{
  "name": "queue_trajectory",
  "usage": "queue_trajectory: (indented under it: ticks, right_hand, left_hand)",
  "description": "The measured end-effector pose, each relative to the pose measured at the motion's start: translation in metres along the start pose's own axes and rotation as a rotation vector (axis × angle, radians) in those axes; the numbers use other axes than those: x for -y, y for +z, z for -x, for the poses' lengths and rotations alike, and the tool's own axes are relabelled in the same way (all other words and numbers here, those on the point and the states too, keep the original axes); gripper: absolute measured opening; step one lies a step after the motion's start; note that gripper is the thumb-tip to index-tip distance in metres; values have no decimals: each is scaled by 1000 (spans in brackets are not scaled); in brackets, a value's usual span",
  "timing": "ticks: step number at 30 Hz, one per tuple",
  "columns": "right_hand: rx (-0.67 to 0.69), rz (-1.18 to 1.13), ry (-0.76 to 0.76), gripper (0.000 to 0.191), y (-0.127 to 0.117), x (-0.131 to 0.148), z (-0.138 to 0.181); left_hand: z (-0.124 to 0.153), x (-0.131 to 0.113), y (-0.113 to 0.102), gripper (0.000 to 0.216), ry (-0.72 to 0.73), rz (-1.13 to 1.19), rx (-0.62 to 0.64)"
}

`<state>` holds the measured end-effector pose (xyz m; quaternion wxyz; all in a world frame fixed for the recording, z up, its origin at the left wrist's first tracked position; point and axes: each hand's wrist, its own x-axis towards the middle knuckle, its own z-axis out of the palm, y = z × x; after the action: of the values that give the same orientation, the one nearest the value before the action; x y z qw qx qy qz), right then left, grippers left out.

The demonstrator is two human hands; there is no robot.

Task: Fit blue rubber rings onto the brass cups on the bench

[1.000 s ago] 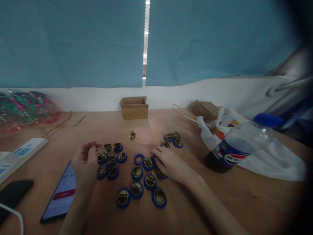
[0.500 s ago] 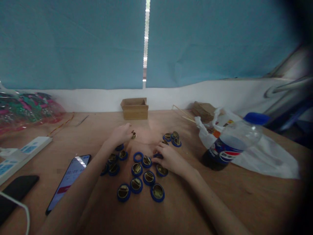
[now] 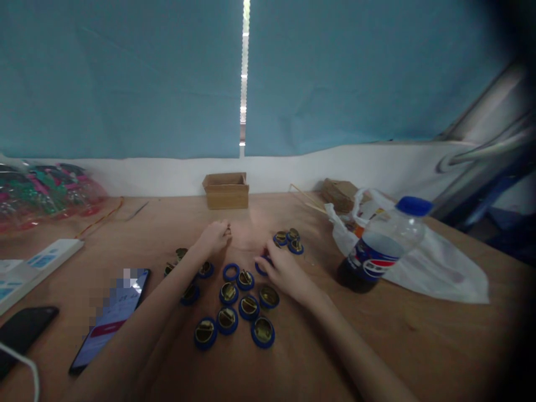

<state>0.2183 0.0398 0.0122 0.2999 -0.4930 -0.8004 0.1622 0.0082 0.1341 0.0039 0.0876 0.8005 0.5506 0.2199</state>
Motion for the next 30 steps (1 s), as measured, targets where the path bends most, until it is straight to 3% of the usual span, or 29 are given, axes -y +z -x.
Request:
queue_trajectory:
  ticks: [4, 7, 9, 12, 16, 20, 25, 30]
  right_hand:
    - [-10, -348, 197, 18, 0, 6, -2]
    - [-13, -651, 310, 28, -1, 13, -3]
    - [-9, -800, 340, 33, -3, 19, -3]
    - [32, -961, 365, 36, -6, 24, -2]
    - [70, -1133, 394, 36, -6, 28, -1]
    - [-31, -1123, 366, 29, -1, 30, 1]
    - [-191, -928, 156, 21, 6, 38, 4]
    - [-271, -660, -46, 25, 14, 46, 12]
  left_hand:
    - [15, -16, -7, 29, 73, 166, -169]
    - [41, -35, -14, 27, 124, 280, -214]
    - [60, -47, -16, 26, 147, 514, -261]
    - [84, -58, -13, 26, 74, 722, -296]
    - [98, -63, -7, 29, -7, 900, -200]
    - [102, -67, -8, 30, 51, 855, -219]
    - [106, -68, -6, 43, -84, 999, -183]
    - [107, -69, -2, 47, -95, 1186, -138]
